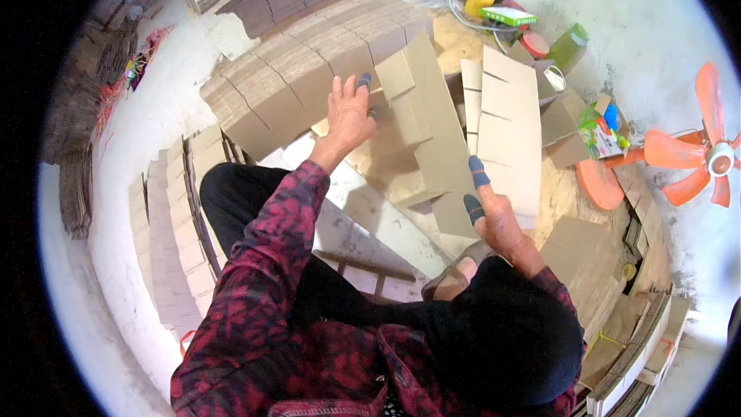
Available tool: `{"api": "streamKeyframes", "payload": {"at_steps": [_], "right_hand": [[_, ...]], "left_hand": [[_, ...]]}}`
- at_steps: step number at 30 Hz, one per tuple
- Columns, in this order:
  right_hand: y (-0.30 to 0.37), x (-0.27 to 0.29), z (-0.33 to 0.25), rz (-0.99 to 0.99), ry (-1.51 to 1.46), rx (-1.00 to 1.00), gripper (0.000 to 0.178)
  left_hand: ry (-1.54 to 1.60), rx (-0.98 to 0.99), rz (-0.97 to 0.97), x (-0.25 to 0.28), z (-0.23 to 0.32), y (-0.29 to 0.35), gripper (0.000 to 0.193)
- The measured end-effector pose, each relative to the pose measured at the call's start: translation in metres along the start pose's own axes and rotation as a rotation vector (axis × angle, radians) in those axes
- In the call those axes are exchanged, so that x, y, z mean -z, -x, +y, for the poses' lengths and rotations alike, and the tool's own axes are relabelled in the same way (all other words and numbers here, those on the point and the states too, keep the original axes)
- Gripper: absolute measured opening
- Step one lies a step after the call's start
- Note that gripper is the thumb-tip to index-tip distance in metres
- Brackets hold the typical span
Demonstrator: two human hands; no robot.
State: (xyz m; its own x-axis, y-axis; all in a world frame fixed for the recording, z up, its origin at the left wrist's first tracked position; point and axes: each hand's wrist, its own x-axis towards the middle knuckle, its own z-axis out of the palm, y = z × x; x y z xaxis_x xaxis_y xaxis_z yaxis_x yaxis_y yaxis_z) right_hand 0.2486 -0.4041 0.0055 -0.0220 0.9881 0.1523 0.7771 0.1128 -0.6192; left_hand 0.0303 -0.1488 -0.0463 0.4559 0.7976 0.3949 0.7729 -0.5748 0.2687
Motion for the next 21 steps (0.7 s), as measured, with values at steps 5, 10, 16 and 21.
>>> {"api": "streamKeyframes", "payload": {"at_steps": [5, 10, 16, 21], "right_hand": [[-0.001, -0.007, 0.007, 0.001, 0.044, 0.024, 0.083], [0.005, -0.006, 0.006, -0.002, -0.007, 0.019, 0.084], [-0.006, 0.002, -0.015, -0.066, 0.039, -0.107, 0.063], [-0.021, 0.001, -0.02, -0.089, 0.074, -0.059, 0.048]], "left_hand": [[0.097, -0.021, -0.295, -0.003, -0.006, -0.005, 0.024], [0.232, 0.002, -0.275, -0.004, 0.0, 0.008, 0.019], [0.304, -0.066, -0.182, -0.007, -0.016, -0.002, 0.022], [0.331, 0.005, -0.213, -0.009, -0.015, 0.002, 0.019]]}}
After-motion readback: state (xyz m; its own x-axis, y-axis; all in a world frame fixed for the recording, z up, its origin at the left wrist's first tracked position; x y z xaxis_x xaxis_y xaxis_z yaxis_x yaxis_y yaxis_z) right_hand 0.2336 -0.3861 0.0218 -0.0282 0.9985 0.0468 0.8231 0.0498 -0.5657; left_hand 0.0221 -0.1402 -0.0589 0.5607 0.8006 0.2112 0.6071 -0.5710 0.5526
